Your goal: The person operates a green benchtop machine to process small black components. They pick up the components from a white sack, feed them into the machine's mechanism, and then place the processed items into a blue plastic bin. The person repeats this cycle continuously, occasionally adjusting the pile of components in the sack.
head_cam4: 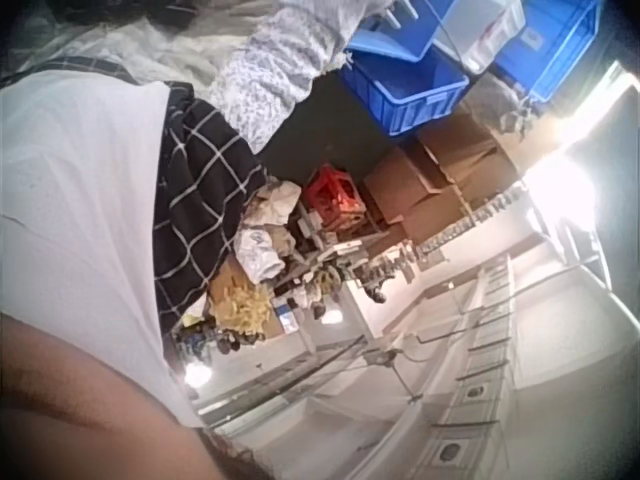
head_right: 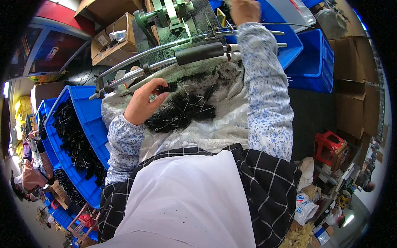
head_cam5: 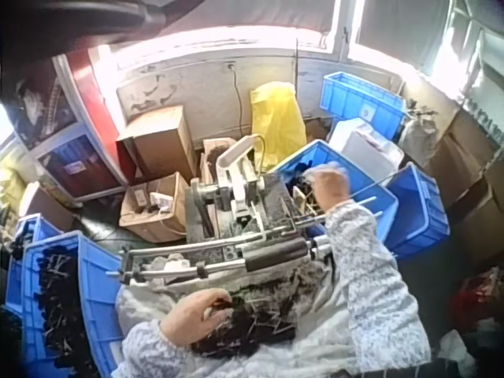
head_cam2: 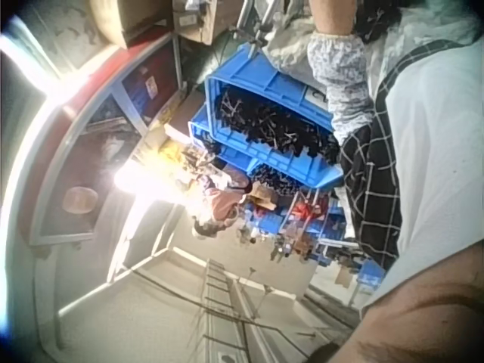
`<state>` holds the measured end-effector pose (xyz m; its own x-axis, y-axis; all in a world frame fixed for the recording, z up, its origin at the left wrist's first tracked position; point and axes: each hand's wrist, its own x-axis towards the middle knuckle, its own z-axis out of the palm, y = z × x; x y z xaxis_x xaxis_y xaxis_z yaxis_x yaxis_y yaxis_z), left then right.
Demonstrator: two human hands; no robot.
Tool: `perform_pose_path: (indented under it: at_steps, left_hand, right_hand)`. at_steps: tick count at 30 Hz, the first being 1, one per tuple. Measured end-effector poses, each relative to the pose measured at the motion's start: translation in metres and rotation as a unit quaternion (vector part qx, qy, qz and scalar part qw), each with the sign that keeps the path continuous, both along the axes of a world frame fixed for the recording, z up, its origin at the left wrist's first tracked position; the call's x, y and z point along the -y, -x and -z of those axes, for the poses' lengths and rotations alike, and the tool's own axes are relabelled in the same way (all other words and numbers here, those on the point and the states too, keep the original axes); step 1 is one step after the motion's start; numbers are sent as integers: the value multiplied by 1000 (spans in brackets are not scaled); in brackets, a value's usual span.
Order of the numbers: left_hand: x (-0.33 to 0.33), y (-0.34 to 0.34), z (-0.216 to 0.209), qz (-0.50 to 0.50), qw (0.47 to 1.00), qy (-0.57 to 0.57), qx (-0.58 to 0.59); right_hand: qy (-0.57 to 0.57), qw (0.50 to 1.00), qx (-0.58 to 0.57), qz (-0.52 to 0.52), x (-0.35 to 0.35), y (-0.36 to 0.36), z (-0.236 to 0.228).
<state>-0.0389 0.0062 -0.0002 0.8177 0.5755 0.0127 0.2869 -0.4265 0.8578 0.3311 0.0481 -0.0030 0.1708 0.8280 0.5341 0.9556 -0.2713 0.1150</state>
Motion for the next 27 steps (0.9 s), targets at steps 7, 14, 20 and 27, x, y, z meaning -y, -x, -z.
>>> perform_pose_path:
  at_steps: [7, 14, 20, 27]
  left_hand:
    - [12, -36, 4, -92, 992, -22, 84]
    - [12, -23, 7, -107, 993, 39, 35]
    - [31, -34, 50, 156, 960, -76, -221]
    - [37, -41, 58, 148, 963, -117, -194]
  right_hand:
    - [341, 859, -340, -175, 97, 125, -39]
    - [121, 926, -311, -174, 74, 128, -2]
    - [40, 998, -34, -47, 6, 88, 28]
    - [63, 997, -21, -45, -4, 87, 33]
